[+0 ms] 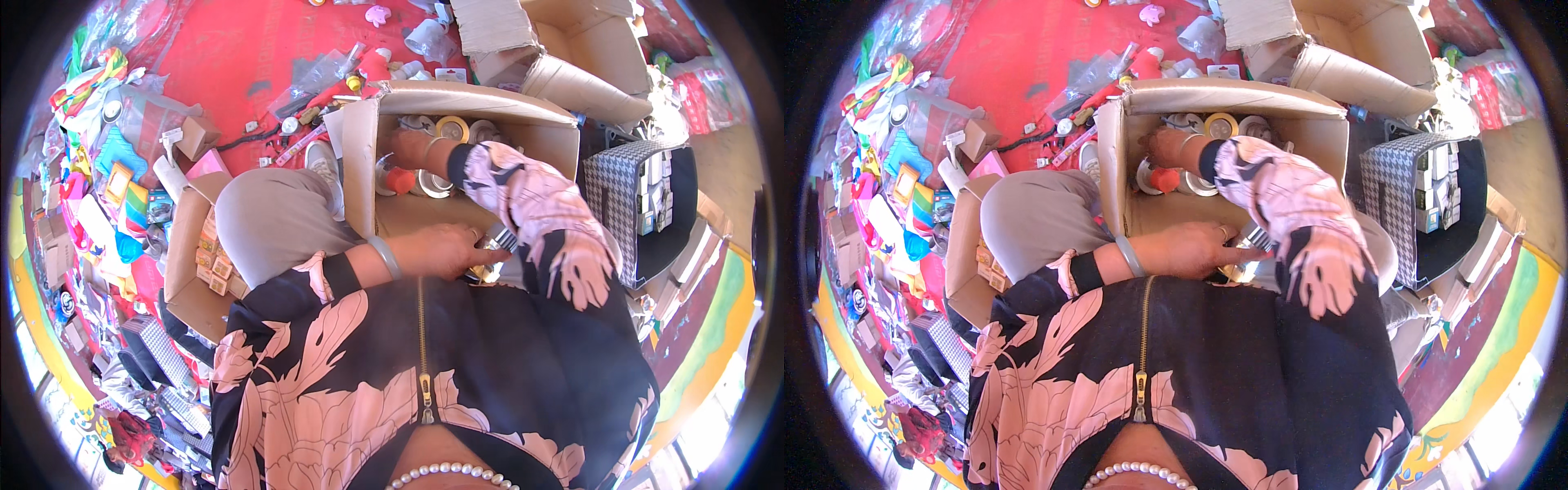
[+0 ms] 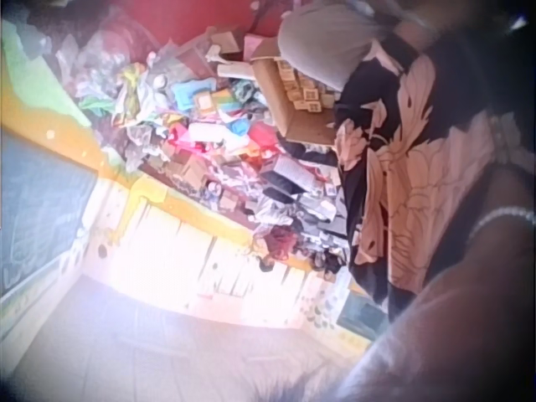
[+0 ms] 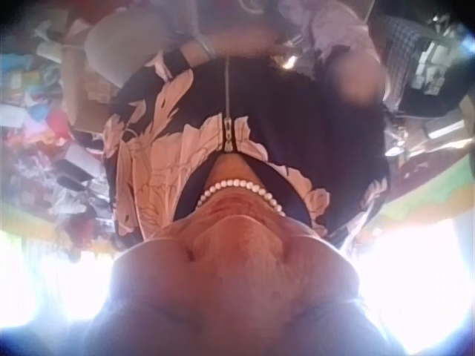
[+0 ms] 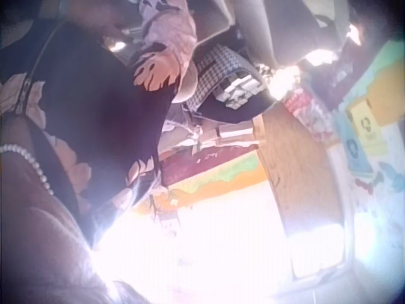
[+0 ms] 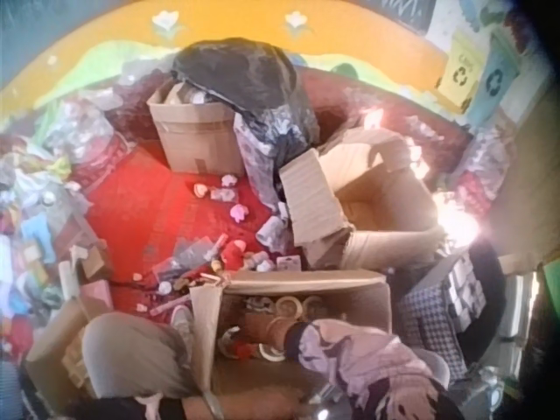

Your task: The person sits on the floor and wipes a black lamp base with a gray cloth. They then reach into a cardboard box to retrieve a small metal lamp part, wipe it with the cloth, and place it back in the box. The person also dips the cloth into a purple bowl of water to wring it out before continuing to clean the lamp parts.

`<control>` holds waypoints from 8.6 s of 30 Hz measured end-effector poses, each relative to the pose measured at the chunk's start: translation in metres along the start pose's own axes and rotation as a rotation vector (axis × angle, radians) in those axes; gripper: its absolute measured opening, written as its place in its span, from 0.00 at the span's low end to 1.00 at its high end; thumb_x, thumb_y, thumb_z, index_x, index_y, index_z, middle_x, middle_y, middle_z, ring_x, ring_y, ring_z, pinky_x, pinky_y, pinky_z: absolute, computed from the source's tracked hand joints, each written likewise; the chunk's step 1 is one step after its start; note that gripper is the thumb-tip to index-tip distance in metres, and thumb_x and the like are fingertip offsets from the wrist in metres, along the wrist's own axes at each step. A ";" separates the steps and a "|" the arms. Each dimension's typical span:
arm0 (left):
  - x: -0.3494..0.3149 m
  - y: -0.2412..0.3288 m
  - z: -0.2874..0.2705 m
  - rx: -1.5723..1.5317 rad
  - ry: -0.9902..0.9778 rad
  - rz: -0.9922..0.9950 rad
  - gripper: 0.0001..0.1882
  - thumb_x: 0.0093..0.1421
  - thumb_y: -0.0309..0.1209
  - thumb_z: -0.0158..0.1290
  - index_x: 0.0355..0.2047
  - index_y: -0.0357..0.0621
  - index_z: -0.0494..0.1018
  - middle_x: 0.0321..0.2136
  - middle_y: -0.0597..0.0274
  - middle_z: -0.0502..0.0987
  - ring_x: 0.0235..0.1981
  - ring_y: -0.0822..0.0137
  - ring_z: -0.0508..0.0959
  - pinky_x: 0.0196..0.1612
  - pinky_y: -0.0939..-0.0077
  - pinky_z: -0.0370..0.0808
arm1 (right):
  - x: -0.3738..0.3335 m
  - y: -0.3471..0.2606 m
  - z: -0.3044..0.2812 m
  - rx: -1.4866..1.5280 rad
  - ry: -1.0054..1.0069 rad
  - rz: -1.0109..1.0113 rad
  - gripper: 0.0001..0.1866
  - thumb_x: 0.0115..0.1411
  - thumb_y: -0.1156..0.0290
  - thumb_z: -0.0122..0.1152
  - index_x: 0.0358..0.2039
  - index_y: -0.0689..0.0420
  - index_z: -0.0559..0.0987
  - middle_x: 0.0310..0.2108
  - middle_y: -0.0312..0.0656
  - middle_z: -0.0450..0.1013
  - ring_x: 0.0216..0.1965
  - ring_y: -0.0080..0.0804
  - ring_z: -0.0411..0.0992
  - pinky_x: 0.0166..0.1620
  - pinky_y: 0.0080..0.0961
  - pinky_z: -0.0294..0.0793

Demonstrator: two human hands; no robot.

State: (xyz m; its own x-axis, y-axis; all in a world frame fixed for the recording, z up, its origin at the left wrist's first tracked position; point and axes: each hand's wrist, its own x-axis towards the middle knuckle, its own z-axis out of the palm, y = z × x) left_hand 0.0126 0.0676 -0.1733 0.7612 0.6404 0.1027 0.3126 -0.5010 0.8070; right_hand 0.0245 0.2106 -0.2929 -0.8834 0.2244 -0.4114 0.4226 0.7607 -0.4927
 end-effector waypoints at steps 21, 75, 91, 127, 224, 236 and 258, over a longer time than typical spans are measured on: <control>0.001 0.004 -0.003 0.008 0.025 0.002 0.38 0.45 0.25 0.54 0.58 0.63 0.57 0.29 0.51 0.70 0.32 0.52 0.72 0.34 0.60 0.69 | -0.053 0.017 0.008 0.082 -0.097 -0.029 0.12 0.50 0.61 0.52 0.27 0.56 0.77 0.26 0.49 0.74 0.30 0.47 0.73 0.36 0.37 0.71; 0.003 -0.001 0.006 0.057 0.076 0.004 0.37 0.47 0.27 0.53 0.57 0.69 0.58 0.32 0.51 0.71 0.34 0.53 0.73 0.35 0.61 0.71 | -0.018 0.003 0.073 -0.556 0.300 -0.295 0.15 0.48 0.69 0.51 0.37 0.56 0.76 0.43 0.39 0.69 0.50 0.33 0.63 0.40 0.29 0.67; 0.002 0.004 -0.003 0.028 0.026 -0.036 0.37 0.44 0.26 0.55 0.56 0.67 0.60 0.31 0.53 0.71 0.33 0.54 0.73 0.35 0.62 0.70 | -0.044 0.028 -0.022 0.212 -0.045 -0.088 0.11 0.52 0.68 0.54 0.37 0.51 0.72 0.32 0.46 0.73 0.36 0.47 0.72 0.39 0.39 0.70; 0.006 0.002 -0.001 0.022 0.017 -0.052 0.35 0.48 0.26 0.52 0.56 0.69 0.60 0.36 0.54 0.71 0.35 0.54 0.73 0.35 0.62 0.72 | -0.047 0.118 0.055 1.090 0.342 0.314 0.20 0.44 0.86 0.54 0.41 0.64 0.73 0.38 0.46 0.72 0.43 0.38 0.71 0.44 0.32 0.72; 0.005 -0.002 -0.009 0.020 0.052 -0.067 0.33 0.44 0.26 0.53 0.53 0.65 0.64 0.33 0.53 0.70 0.34 0.54 0.73 0.33 0.62 0.72 | 0.025 0.009 0.067 0.213 -0.138 0.446 0.23 0.53 0.50 0.51 0.32 0.59 0.79 0.30 0.51 0.75 0.33 0.44 0.75 0.40 0.37 0.72; 0.006 -0.004 -0.006 0.007 0.055 -0.086 0.31 0.44 0.27 0.54 0.52 0.63 0.66 0.32 0.52 0.70 0.35 0.53 0.73 0.33 0.62 0.71 | 0.030 0.053 0.117 -0.121 -0.080 -0.103 0.23 0.45 0.56 0.62 0.38 0.58 0.77 0.38 0.49 0.74 0.38 0.44 0.73 0.42 0.30 0.72; 0.005 0.001 -0.008 0.102 0.003 -0.108 0.35 0.44 0.28 0.55 0.55 0.70 0.61 0.33 0.52 0.70 0.35 0.53 0.73 0.34 0.60 0.72 | 0.016 0.084 0.028 0.132 -0.417 0.382 0.10 0.47 0.61 0.59 0.23 0.53 0.80 0.20 0.41 0.75 0.22 0.33 0.75 0.28 0.32 0.73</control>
State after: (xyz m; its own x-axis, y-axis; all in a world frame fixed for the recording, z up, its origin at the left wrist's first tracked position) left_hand 0.0123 0.0750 -0.1675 0.7183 0.6954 0.0203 0.4487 -0.4854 0.7504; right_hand 0.0518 0.2612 -0.3619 -0.5200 0.1891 -0.8330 0.7411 0.5847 -0.3299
